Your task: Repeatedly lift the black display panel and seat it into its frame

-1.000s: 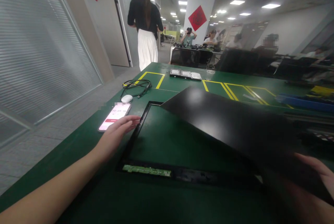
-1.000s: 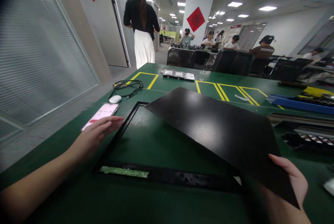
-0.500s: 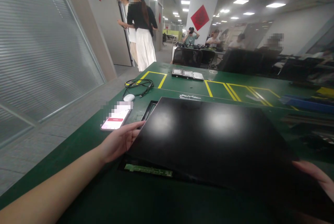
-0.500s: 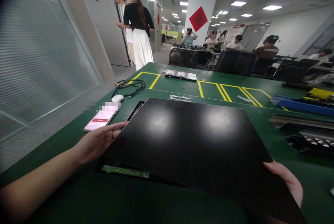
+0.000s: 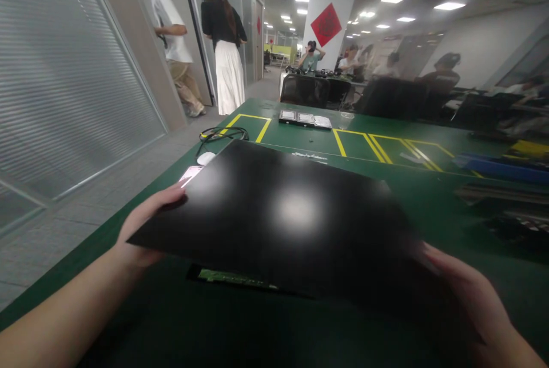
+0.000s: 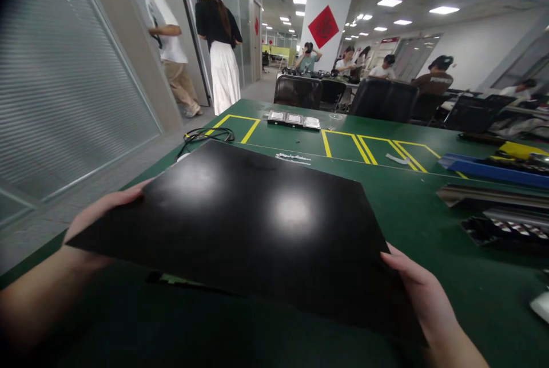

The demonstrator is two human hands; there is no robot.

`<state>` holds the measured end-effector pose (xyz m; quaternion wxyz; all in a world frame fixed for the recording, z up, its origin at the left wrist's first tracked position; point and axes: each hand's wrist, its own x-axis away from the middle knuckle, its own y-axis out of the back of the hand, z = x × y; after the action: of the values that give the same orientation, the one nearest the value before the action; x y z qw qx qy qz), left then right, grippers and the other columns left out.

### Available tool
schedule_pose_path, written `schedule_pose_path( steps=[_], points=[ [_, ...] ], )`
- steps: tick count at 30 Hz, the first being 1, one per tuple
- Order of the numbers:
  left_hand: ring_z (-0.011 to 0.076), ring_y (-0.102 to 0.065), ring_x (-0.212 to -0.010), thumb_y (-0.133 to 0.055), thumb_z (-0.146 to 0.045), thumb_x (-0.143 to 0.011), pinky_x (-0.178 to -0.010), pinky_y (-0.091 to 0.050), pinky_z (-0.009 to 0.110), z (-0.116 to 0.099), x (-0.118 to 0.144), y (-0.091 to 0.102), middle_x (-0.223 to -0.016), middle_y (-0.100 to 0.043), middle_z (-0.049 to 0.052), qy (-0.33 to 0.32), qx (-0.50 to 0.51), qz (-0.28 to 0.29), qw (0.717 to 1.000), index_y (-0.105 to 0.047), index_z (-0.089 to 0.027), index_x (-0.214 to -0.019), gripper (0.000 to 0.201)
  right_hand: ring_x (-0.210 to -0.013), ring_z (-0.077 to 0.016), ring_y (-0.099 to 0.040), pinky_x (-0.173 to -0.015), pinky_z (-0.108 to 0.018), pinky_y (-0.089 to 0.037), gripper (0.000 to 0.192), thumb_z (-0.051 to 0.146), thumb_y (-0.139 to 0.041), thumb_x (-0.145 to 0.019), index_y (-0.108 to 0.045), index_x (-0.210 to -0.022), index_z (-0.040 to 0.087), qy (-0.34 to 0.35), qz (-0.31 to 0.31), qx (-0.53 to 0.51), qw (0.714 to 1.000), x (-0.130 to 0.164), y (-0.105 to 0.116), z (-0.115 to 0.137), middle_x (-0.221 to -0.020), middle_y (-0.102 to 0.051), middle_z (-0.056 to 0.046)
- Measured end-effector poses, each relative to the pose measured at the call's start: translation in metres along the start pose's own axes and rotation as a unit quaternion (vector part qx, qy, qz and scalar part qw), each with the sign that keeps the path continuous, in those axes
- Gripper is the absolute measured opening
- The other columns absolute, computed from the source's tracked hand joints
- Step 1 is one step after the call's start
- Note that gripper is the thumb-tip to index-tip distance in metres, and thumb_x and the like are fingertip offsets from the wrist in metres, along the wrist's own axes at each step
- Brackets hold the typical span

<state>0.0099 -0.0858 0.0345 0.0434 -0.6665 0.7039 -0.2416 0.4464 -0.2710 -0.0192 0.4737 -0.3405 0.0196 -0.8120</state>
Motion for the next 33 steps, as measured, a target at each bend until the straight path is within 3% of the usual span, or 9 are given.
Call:
schedule_pose_path(
  steps=[5, 10, 13, 18, 22, 26, 33],
  points=[
    [0.0249, -0.077, -0.081, -0.057, -0.015, -0.079, -0.070, -0.064, 0.033, -0.015, 0.007, -0.013, -0.101, -0.082, 0.007, -0.051, 0.007, -0.006, 0.999, -0.072, -0.018, -0.122, 0.045, -0.107, -0.0241, -0.071, -0.092, -0.033, -0.057, 0.036, 0.034, -0.062, -0.075, -0.076, -0.106, 0.026, 0.059, 0.020, 0.047, 0.997, 0.000, -0.018, -0.001, -0.117, -0.076, -0.005],
    [0.0308, -0.067, -0.115, -0.060, -0.027, -0.082, -0.089, -0.059, 0.036, -0.008, 0.007, -0.012, -0.114, -0.080, -0.002, -0.048, -0.058, -0.025, 0.997, -0.067, -0.027, -0.132, 0.050, -0.128, -0.0303, -0.059, -0.102, -0.045, -0.050, 0.043, 0.040, -0.054, -0.082, -0.072, -0.118, 0.025, 0.103, 0.024, 0.114, 0.988, 0.001, -0.021, 0.002, -0.137, -0.065, -0.009],
    [0.0315, -0.056, -0.132, -0.064, -0.038, -0.082, -0.100, -0.054, 0.039, 0.001, 0.003, -0.007, -0.122, -0.076, -0.009, -0.032, -0.077, -0.020, 0.996, -0.062, -0.036, -0.137, 0.055, -0.121, -0.0326, -0.063, -0.100, -0.049, -0.051, 0.058, 0.051, -0.049, -0.084, -0.063, -0.133, 0.022, 0.097, -0.026, 0.149, 0.984, 0.004, -0.026, 0.008, -0.131, -0.069, -0.013],
    [0.0334, -0.053, -0.134, -0.070, -0.035, -0.078, -0.106, -0.049, 0.042, 0.013, 0.000, -0.011, -0.129, -0.074, -0.008, -0.017, -0.084, 0.009, 0.996, -0.061, -0.034, -0.138, 0.061, -0.103, -0.0303, -0.072, -0.101, -0.051, -0.048, 0.073, 0.060, -0.043, -0.087, -0.042, -0.151, 0.025, 0.097, -0.113, 0.172, 0.974, 0.003, -0.028, 0.014, -0.110, -0.077, -0.012],
    [0.0332, -0.047, -0.139, -0.068, -0.040, -0.080, -0.108, -0.047, 0.043, 0.021, 0.003, -0.017, -0.131, -0.072, -0.011, -0.027, -0.105, 0.059, 0.992, -0.060, -0.040, -0.138, 0.058, -0.105, -0.0310, -0.071, -0.097, -0.052, -0.050, 0.069, 0.063, -0.036, -0.090, -0.045, -0.150, 0.028, 0.118, -0.136, 0.242, 0.954, -0.006, -0.015, 0.013, -0.108, -0.077, -0.013],
    [0.0335, -0.054, -0.133, -0.069, -0.036, -0.082, -0.092, -0.055, 0.035, 0.028, 0.003, -0.015, -0.142, -0.066, -0.006, 0.008, -0.105, 0.075, 0.992, -0.059, -0.034, -0.139, 0.058, -0.105, -0.0333, -0.071, -0.095, -0.055, -0.051, 0.073, 0.071, -0.028, -0.090, -0.048, -0.148, 0.031, 0.131, -0.151, 0.291, 0.936, -0.012, -0.005, 0.012, -0.108, -0.077, -0.014],
    [0.0303, -0.065, -0.120, -0.072, -0.034, -0.082, -0.084, -0.058, 0.029, 0.034, 0.000, -0.014, -0.133, -0.071, -0.005, 0.019, -0.086, 0.076, 0.993, -0.058, -0.034, -0.139, 0.058, -0.103, -0.0342, -0.072, -0.091, -0.054, -0.053, 0.075, 0.069, -0.028, -0.091, -0.048, -0.149, 0.027, 0.144, -0.157, 0.310, 0.927, -0.009, -0.015, 0.009, -0.106, -0.078, -0.015]
  ],
)
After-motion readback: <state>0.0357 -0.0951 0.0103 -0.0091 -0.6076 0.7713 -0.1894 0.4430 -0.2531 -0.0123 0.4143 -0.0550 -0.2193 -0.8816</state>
